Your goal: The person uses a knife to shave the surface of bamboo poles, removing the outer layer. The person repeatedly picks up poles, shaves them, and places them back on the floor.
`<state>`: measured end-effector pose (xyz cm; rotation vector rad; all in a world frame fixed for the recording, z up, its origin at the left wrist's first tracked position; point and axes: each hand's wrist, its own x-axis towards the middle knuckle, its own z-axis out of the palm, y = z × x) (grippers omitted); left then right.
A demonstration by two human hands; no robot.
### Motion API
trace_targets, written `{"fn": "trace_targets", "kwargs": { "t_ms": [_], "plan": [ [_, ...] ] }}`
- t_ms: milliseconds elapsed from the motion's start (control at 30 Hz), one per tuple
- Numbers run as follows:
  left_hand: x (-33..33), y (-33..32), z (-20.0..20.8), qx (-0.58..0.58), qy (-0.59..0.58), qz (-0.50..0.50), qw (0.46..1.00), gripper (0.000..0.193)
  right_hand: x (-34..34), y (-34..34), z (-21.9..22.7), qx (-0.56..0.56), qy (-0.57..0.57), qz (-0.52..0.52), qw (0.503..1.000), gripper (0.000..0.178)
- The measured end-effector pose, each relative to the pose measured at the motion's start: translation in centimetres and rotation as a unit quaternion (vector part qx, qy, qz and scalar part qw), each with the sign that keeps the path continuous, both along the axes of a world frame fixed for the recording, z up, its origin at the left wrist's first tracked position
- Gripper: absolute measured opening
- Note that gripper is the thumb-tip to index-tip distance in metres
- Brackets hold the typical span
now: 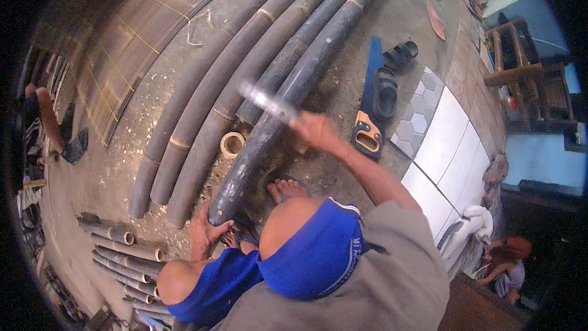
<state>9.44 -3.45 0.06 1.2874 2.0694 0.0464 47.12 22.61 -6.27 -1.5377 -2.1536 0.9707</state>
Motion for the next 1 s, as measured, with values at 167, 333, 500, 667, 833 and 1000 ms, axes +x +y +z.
{"fn": "trace_targets", "kwargs": {
  "t_ms": [167,333,500,667,833,1000],
  "plan": [
    [-0.6,0.2,0.4,-0.003,-0.036,0.006,0.999,0.091,-0.1,2.0,1.3,-0.023,0.031,-0.095,0.995,0.057],
    [-1.0,0.8,1.2,-0.026,-0.069,0.023,0.997,0.086,-0.5,-1.1,1.7,-0.077,-0.076,0.036,0.993,0.057],
    [-1.0,1.3,0.9,-0.025,-0.112,0.021,0.993,0.084,2.9,2.7,-1.1,-0.034,0.001,-0.09,0.995,0.051],
    [-2.6,0.6,-0.4,-0.027,-0.141,0.04,0.989,0.086,-1.1,-0.9,0.9,0.011,-0.03,0.086,0.996,0.051],
    [-2.6,2.2,-0.8,-0.062,-0.235,0.054,0.969,0.086,0.8,1.2,0.1,0.043,-0.077,-0.012,0.996,0.055],
    [-3.3,0.9,-1.3,-0.044,-0.224,0.065,0.971,0.083,-0.9,1.3,2.6,-0.102,-0.011,-0.05,0.993,0.064]
  ]
}}
